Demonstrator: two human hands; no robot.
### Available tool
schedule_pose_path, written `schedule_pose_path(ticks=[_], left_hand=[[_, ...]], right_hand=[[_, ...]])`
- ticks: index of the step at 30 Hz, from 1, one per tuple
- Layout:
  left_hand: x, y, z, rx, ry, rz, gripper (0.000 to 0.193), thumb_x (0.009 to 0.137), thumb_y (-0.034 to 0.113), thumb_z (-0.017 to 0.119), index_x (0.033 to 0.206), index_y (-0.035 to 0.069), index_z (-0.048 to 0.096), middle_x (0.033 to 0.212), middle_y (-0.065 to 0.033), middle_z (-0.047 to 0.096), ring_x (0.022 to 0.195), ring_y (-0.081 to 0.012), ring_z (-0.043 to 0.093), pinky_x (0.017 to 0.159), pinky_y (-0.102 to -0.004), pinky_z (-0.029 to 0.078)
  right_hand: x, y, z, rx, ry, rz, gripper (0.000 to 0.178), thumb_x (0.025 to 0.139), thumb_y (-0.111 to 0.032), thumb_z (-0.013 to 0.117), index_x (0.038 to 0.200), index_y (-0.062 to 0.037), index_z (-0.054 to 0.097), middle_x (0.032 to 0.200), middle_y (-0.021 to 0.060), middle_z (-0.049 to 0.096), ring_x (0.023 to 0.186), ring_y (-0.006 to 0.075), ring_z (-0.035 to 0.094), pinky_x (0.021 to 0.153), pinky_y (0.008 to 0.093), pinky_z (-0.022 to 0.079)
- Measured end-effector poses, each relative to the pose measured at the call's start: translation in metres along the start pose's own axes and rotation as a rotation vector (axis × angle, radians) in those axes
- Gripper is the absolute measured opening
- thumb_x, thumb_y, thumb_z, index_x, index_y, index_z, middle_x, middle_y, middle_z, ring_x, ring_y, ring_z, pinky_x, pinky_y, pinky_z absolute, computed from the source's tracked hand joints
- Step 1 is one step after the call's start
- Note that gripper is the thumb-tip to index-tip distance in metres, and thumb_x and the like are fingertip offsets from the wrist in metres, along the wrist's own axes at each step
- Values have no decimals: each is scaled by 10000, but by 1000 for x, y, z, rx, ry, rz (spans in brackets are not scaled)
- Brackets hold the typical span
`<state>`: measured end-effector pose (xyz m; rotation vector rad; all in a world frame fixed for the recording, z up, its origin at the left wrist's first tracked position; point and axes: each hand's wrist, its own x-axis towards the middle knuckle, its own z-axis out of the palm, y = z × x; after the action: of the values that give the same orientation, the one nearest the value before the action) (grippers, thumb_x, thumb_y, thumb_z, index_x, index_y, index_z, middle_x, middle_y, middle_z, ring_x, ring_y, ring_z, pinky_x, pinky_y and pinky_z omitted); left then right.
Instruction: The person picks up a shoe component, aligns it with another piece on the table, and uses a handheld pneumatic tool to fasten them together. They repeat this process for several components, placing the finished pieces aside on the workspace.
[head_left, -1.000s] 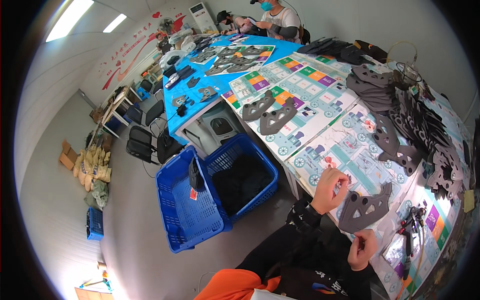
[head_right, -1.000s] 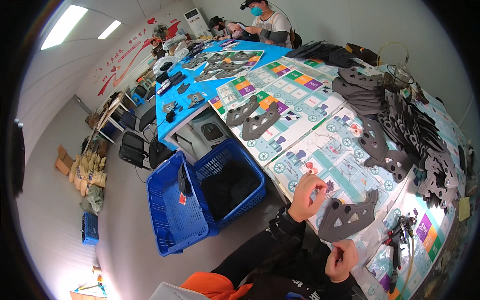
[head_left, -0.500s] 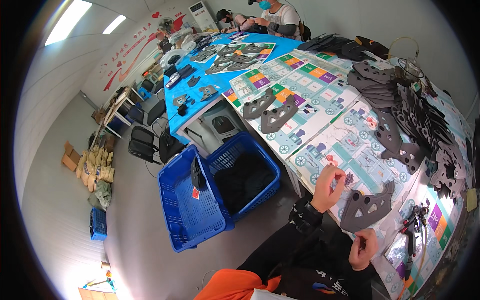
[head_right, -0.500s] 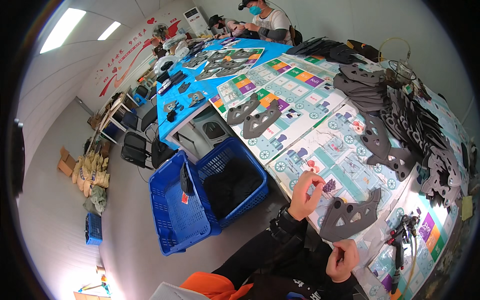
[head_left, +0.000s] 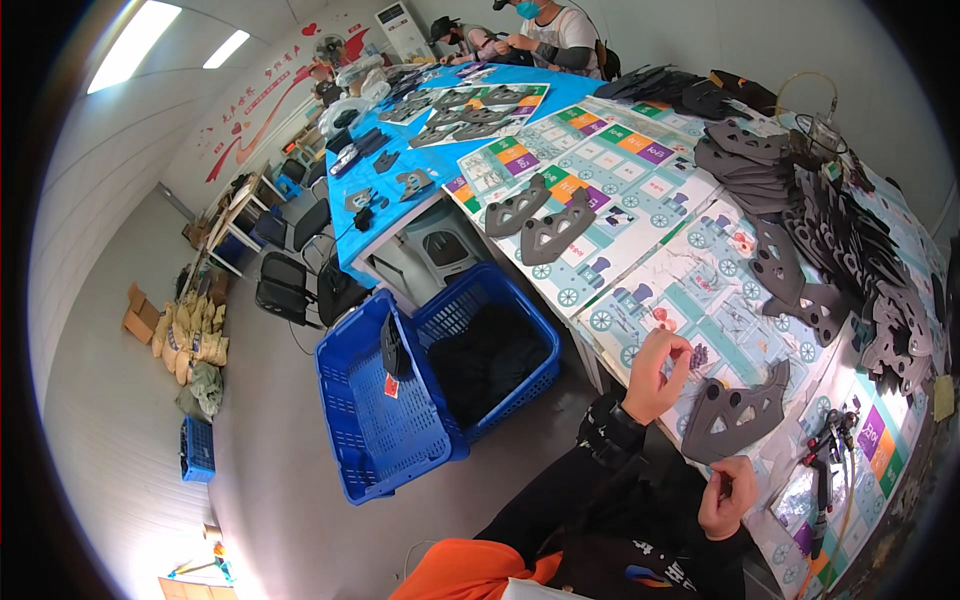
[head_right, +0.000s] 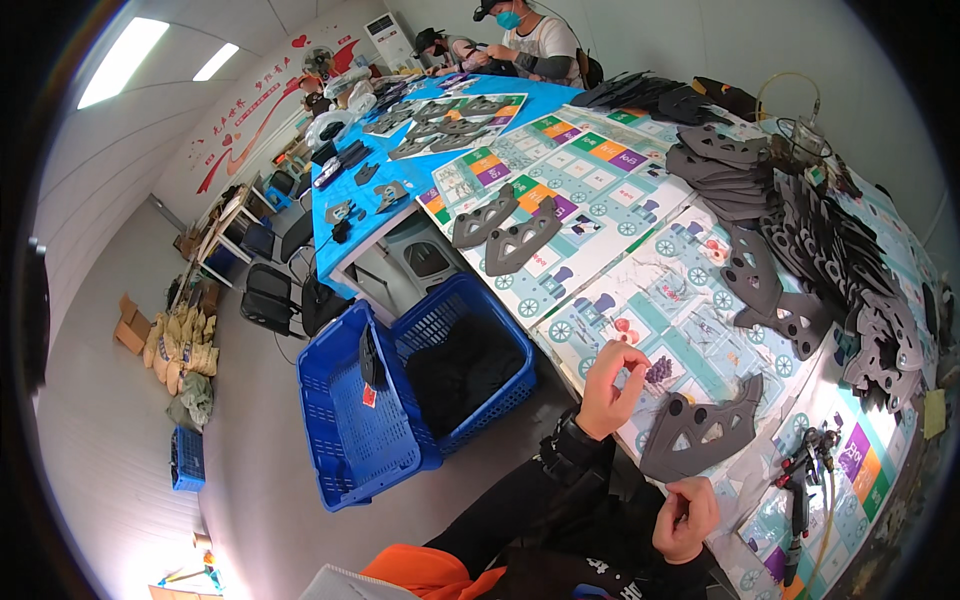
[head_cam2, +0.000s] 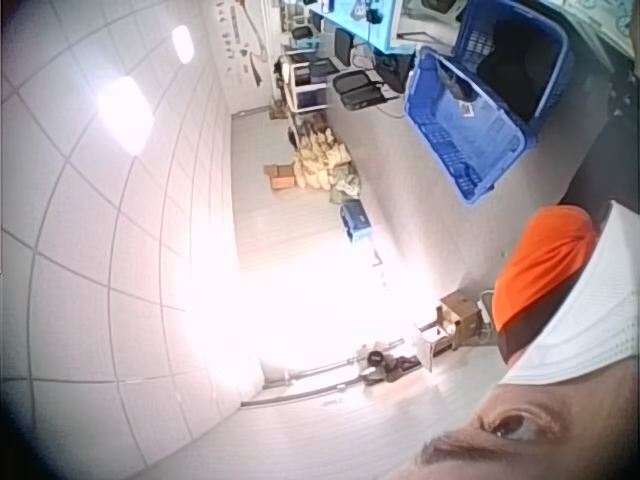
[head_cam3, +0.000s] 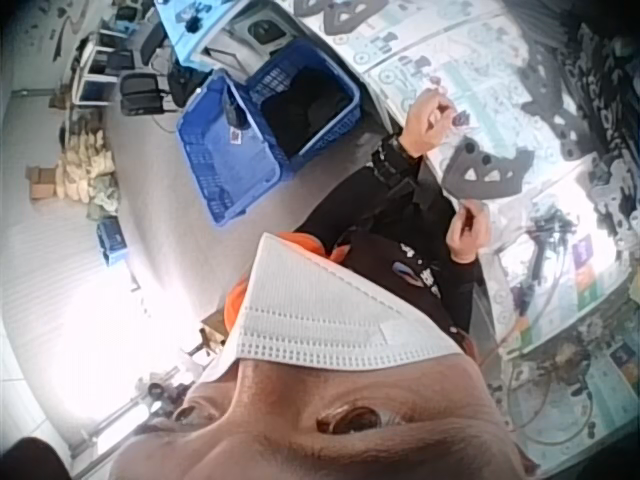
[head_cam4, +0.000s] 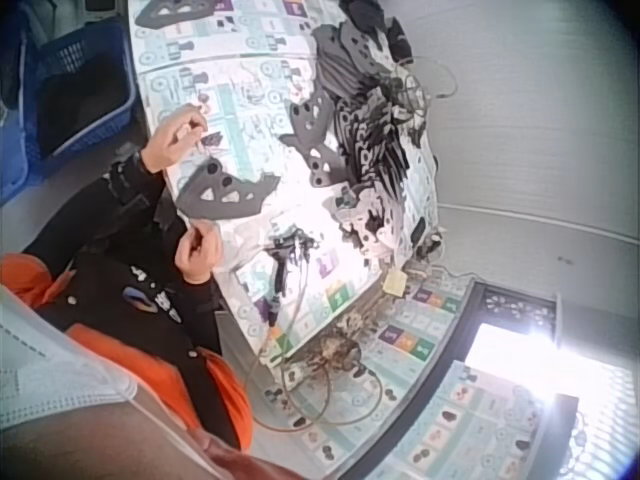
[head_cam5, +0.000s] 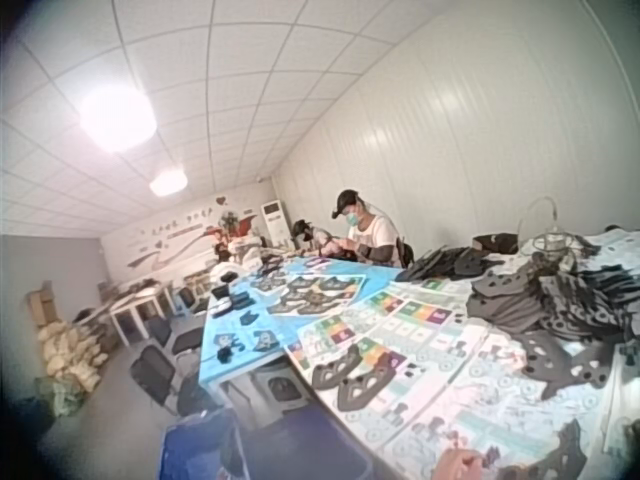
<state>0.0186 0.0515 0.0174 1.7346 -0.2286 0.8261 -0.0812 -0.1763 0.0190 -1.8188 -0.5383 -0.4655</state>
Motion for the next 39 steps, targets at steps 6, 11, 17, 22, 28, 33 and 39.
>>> schedule_pose_path(ticks=[6,11,17,22,28,33,39], left_hand=[[-1,1,1,-6,-3,-18,67,954,-26,661,1015,-4,648,899,-116,624,843,-281,597,791,-370,485],[-1,0,3,-4,4,-19,73,953,-33,663,1016,1,648,894,-121,617,833,-285,594,795,-374,486],[0,-6,0,9,-10,-26,59,973,-12,662,1030,-2,670,940,-115,646,831,-238,629,787,-337,504],[4,3,0,1,1,-20,70,949,-26,683,1010,-3,657,901,-117,631,813,-275,611,786,-366,497],[-5,-3,2,-19,-17,-50,62,976,-5,667,1038,-4,671,946,-116,649,831,-233,627,782,-332,503],[-3,2,3,-17,-7,-46,65,960,-28,678,1019,-10,657,903,-117,637,809,-256,637,779,-342,512],[-2,1,1,-15,-15,-61,57,967,-26,675,1017,-10,653,899,-114,634,805,-248,643,800,-338,516]], right_hand=[[2,-1,-2,-20,-6,-55,168,827,107,608,943,0,668,809,94,597,568,158,455,518,291,300],[4,-2,-3,-34,-10,-58,176,821,112,606,938,-5,667,804,93,596,560,158,446,519,295,303],[7,-3,0,-22,-28,-32,189,810,117,608,937,-10,667,805,96,602,555,154,443,520,297,309],[8,-5,0,-20,-16,-64,197,802,117,609,939,-12,668,808,96,604,555,152,444,521,295,312],[3,-3,-1,-26,-26,-24,197,799,115,609,934,-15,669,808,92,605,548,154,444,517,297,313],[2,-2,-3,-24,-28,-31,189,806,113,611,935,-14,669,807,91,603,547,153,440,515,296,308],[6,-4,-1,-25,-27,-50,193,809,115,611,940,-15,670,806,92,602,546,152,434,514,298,303]])
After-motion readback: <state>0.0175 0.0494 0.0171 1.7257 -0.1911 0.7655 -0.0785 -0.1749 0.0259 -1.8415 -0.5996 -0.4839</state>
